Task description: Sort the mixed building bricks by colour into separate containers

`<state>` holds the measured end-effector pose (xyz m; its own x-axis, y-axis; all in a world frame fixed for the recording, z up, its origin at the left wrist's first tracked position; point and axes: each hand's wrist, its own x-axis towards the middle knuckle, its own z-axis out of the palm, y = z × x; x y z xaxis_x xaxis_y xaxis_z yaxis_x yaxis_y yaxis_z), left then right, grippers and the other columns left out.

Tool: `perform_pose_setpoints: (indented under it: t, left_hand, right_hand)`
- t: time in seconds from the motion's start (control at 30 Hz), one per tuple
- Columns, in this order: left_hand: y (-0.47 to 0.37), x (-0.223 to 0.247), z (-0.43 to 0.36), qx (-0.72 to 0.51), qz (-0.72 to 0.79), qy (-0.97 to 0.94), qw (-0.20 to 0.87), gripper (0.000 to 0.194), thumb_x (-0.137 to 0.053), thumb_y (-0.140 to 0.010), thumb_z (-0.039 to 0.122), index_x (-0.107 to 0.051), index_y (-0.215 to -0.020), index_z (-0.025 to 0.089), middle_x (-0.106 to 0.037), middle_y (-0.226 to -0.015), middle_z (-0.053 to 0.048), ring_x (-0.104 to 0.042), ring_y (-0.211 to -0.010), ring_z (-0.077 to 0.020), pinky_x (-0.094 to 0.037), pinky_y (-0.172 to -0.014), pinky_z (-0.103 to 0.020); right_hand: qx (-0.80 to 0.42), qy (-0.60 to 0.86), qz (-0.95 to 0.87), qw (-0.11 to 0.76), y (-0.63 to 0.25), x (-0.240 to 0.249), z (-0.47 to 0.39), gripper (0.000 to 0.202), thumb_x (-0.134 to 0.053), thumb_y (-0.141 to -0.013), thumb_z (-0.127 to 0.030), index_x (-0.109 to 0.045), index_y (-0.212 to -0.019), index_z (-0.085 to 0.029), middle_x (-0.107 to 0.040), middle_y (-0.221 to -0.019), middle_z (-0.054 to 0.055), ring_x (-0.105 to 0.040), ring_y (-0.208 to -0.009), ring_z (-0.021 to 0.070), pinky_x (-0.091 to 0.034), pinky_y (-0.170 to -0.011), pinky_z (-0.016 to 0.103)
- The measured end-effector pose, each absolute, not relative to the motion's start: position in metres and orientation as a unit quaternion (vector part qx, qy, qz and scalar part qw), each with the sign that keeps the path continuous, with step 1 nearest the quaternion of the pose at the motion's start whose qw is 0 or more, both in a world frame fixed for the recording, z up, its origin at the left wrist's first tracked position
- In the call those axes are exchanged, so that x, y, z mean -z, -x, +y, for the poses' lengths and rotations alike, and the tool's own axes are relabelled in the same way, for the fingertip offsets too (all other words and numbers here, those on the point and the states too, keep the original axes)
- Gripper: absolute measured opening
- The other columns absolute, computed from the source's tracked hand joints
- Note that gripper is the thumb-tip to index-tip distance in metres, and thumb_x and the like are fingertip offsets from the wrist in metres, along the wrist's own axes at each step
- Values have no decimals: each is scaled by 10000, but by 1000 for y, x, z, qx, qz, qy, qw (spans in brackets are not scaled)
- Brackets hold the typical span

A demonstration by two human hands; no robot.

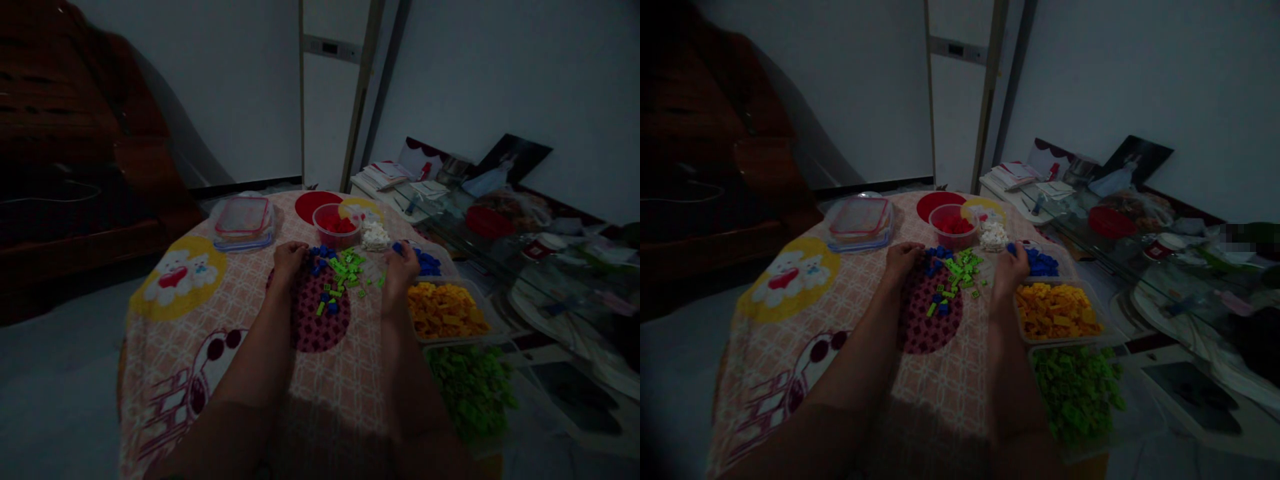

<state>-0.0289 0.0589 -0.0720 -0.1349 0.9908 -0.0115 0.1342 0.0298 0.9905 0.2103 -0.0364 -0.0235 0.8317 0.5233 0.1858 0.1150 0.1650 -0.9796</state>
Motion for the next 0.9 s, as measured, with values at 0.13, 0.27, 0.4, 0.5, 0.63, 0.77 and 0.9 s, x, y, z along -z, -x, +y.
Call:
perform_pose_setpoints:
  t: [0.13,0.27,0.4,0.5,0.63,0.77,0.9]
  left_hand:
    - [28,71,58,-496,565,-487,444,225,-672,-705,251,-785,-865,140,-741,-703,-40,-651,-593,-153,-479,-588,-238]
    - [28,70,57,-493,569,-496,433,224,-653,-719,248,-791,-868,152,-741,-705,-33,-650,-613,-151,-485,-610,-240]
    - [28,69,57,-494,570,-490,437,218,-645,-715,231,-787,-859,151,-729,-681,-28,-638,-587,-150,-481,-599,-246]
    - [28,68,56,-501,566,-484,442,208,-633,-711,209,-780,-844,146,-713,-652,-22,-628,-562,-144,-469,-576,-239]
    - [28,67,54,-508,558,-483,444,197,-637,-708,203,-777,-834,148,-715,-651,-21,-637,-570,-144,-483,-589,-238]
    - [28,65,52,-512,551,-479,452,188,-649,-704,205,-776,-831,148,-733,-680,-26,-646,-585,-143,-493,-598,-235]
    - [28,63,52,-507,557,-476,454,170,-659,-698,206,-774,-810,149,-722,-653,-22,-640,-578,-144,-490,-590,-232]
  right_hand:
    - [6,656,-252,711,-230,14,-48,746,-515,-742,-221,-484,-1483,-148,-509,-1514,169,-636,-1231,244,-509,-1058,409]
    - [-16,664,-308,681,-220,7,-50,670,-501,-750,-219,-571,-1409,-114,-605,-1403,184,-669,-1148,252,-530,-1014,415]
    - [-147,668,-402,609,-202,6,-46,464,-531,-767,-259,-721,-1163,-111,-757,-1056,127,-717,-882,224,-577,-825,355]
    - [-267,661,-524,466,-188,3,-50,287,-579,-788,-277,-765,-958,-140,-743,-798,50,-683,-679,180,-533,-659,276]
    - [-261,647,-678,231,-168,-11,-65,106,-686,-778,-234,-751,-748,-157,-665,-619,0,-628,-627,145,-451,-625,229]
    - [-250,615,-746,56,-144,-25,-77,158,-790,-791,-310,-763,-746,-160,-673,-612,13,-647,-652,164,-437,-620,235]
    - [-197,590,-782,-48,-122,-17,-78,241,-845,-757,-345,-795,-894,-154,-768,-824,87,-727,-839,234,-494,-713,259]
